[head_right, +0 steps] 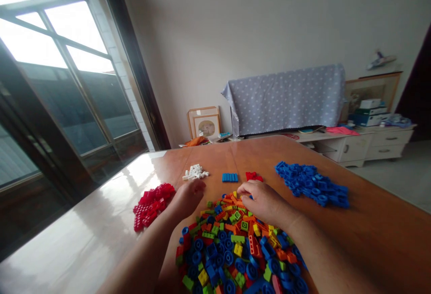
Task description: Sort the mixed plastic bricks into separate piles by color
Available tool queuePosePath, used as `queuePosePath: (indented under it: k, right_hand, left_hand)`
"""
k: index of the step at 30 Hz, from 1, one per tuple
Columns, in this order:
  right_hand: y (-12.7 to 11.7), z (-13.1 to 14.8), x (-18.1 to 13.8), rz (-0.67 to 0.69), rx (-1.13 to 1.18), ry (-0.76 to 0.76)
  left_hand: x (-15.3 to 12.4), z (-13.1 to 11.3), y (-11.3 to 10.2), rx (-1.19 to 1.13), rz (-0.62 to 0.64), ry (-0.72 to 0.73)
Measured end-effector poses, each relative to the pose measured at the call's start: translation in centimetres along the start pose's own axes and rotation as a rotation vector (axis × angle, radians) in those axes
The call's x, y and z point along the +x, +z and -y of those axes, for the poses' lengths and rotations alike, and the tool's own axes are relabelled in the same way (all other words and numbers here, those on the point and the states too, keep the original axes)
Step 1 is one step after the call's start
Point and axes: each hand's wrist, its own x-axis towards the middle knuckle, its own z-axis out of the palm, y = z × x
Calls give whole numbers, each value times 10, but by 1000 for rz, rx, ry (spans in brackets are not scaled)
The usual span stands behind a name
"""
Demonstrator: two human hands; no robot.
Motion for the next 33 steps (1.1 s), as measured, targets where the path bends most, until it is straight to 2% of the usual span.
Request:
queuePosePath:
  k: [3,6,11,17,23,28,30,33]
  right_hand:
    - [0,4,-1,20,9,-16]
    - [-1,7,-1,26,9,-24]
    - [0,8,-1,22,6,-16]
    - [2,5,-1,9,-9,-20]
    - [3,4,0,16,-3,-24]
    - [2,4,0,7,-9,-26]
    - [1,4,0,4,-16,-25]
    - [1,4,-1,2,-22,-24]
  left_hand:
    - [-8,-11,-9,-51,183,9]
    - [-13,-10,-17,-45,303,54]
    - [-14,-4,-16,-31,366,65]
    - [-14,-10,-8,28,507,104]
    - [-14,-15,-11,78,500,125]
    - [-13,-6,-10,-30,451,96]
    - [-11,1,-8,-58,386,90]
    - [-6,13,-5,6,199,48]
